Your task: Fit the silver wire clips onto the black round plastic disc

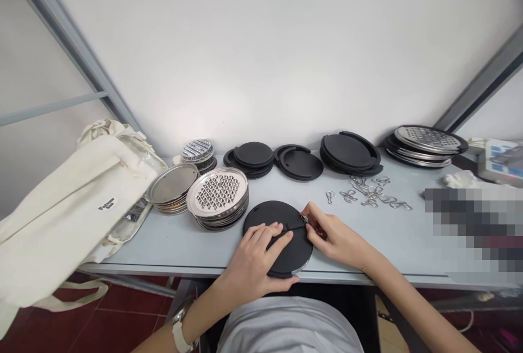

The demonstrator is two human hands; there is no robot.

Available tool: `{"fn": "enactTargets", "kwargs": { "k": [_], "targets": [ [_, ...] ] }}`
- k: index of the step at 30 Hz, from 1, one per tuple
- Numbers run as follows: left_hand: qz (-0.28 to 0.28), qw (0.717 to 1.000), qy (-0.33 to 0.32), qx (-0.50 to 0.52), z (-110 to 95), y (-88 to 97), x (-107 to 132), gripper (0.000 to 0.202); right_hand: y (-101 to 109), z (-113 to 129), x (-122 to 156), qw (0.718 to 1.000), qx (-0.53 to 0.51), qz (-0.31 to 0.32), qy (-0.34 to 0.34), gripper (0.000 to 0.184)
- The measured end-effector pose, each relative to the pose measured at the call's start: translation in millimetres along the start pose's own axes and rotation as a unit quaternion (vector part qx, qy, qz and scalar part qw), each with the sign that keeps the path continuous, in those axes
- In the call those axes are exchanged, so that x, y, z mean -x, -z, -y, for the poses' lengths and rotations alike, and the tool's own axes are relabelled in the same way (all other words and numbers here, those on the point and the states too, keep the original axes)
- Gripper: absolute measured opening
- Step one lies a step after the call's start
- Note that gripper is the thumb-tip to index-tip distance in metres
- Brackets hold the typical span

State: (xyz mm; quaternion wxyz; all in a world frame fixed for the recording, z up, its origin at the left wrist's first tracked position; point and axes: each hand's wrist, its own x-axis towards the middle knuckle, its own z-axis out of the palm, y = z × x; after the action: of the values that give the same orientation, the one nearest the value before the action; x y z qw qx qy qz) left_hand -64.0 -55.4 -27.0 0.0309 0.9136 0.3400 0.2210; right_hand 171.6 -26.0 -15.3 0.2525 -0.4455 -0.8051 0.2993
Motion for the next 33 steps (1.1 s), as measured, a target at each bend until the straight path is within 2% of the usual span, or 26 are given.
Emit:
{"fn": "enactTargets", "kwargs": {
  "k": [33],
  "targets": [
    [-0.004, 1.000, -0.005, -0.013, -0.6, 2.5, -1.1, 0.070, 4.7, -0.8, -1.0, 1.000, -0.007, -0.011, -0.002, 0.003]
  ]
}}
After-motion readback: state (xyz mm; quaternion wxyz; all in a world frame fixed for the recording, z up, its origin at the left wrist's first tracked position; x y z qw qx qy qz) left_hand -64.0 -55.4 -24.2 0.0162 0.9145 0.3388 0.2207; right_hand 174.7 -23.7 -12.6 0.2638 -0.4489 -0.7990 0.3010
